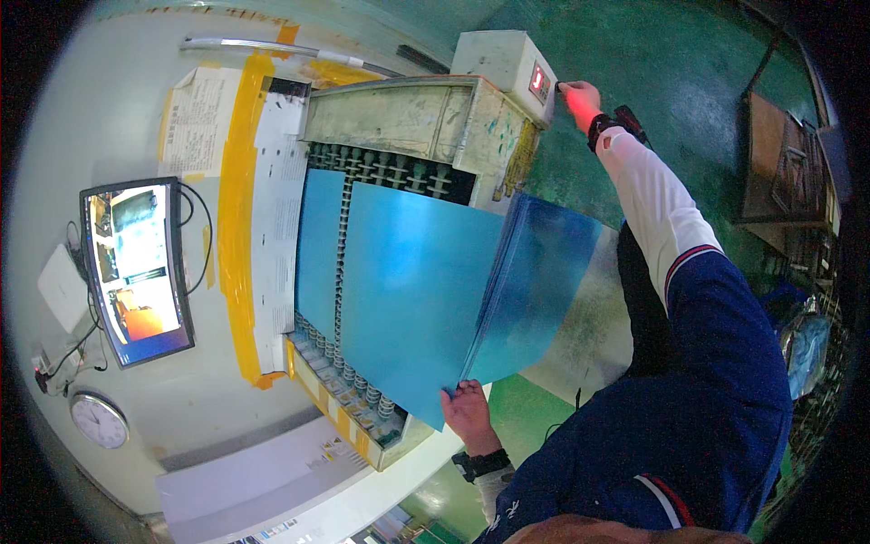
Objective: Operating a machine to apply protective film to metal sheets on an industrial floor.
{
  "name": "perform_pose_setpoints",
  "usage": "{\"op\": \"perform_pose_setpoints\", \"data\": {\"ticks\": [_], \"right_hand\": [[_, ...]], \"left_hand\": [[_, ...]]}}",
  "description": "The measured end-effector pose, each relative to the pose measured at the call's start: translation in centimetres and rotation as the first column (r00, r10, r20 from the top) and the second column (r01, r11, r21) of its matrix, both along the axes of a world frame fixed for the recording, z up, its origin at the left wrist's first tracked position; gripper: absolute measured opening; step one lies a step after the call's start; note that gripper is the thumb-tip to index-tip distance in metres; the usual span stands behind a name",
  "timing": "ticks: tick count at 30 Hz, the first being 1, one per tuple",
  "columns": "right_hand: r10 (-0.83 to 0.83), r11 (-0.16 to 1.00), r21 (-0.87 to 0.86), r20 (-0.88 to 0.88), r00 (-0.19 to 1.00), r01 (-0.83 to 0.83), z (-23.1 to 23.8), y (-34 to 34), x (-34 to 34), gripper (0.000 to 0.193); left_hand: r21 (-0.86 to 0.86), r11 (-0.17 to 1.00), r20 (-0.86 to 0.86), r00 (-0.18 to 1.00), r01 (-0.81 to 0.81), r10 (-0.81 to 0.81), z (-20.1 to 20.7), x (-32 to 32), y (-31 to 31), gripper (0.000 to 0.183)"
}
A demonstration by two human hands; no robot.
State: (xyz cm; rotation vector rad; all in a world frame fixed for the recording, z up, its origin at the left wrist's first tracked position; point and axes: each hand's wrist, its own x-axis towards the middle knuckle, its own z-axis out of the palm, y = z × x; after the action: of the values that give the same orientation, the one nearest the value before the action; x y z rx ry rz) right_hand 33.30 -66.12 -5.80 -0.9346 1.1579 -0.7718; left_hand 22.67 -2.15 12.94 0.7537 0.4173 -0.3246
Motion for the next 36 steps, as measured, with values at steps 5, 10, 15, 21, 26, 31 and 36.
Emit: {"op": "perform_pose_setpoints", "data": {"ticks": [5,10,15,21,26,31,36], "right_hand": [[-0.044,0.997,-0.060,-0.031,0.999,0.042,-1.0,-0.3,0.1,0.028],[-0.038,0.996,-0.082,-0.044,0.998,0.034,-1.8,-0.8,0.3,0.031],[-0.005,0.998,-0.059,-0.056,0.998,0.002,-1.9,-0.7,0.2,0.034],[-0.011,0.996,-0.092,-0.046,0.999,0.007,-1.5,-0.6,0.6,0.028],[-0.030,0.996,-0.092,-0.108,0.994,0.020,-1.3,-0.5,1.3,0.036],[-0.031,0.998,-0.050,-0.080,0.996,0.027,-1.7,-0.4,-0.1,0.035],[-0.028,0.999,-0.018,-0.050,0.998,0.027,-0.3,0.2,0.5,0.033]], "left_hand": [[0.013,1.000,0.029,1.000,0.003,-0.003,1.0,0.2,-1.5,0.026],[0.041,0.999,0.024,1.000,0.000,-0.001,-0.2,0.5,0.3,0.027],[0.033,0.999,0.046,0.999,-0.019,0.017,0.4,0.1,-0.7,0.030],[-0.027,0.998,0.029,0.998,0.056,-0.055,-1.4,-0.8,-0.5,0.033],[-0.055,0.995,-0.133,0.987,0.082,-0.089,-4.1,-2.7,-0.2,0.032],[0.025,0.991,-0.227,0.967,0.128,-0.119,-7.4,-3.4,1.3,0.030],[0.111,0.985,-0.192,0.975,0.133,-0.110,-8.5,-2.7,3.8,0.028]]}}
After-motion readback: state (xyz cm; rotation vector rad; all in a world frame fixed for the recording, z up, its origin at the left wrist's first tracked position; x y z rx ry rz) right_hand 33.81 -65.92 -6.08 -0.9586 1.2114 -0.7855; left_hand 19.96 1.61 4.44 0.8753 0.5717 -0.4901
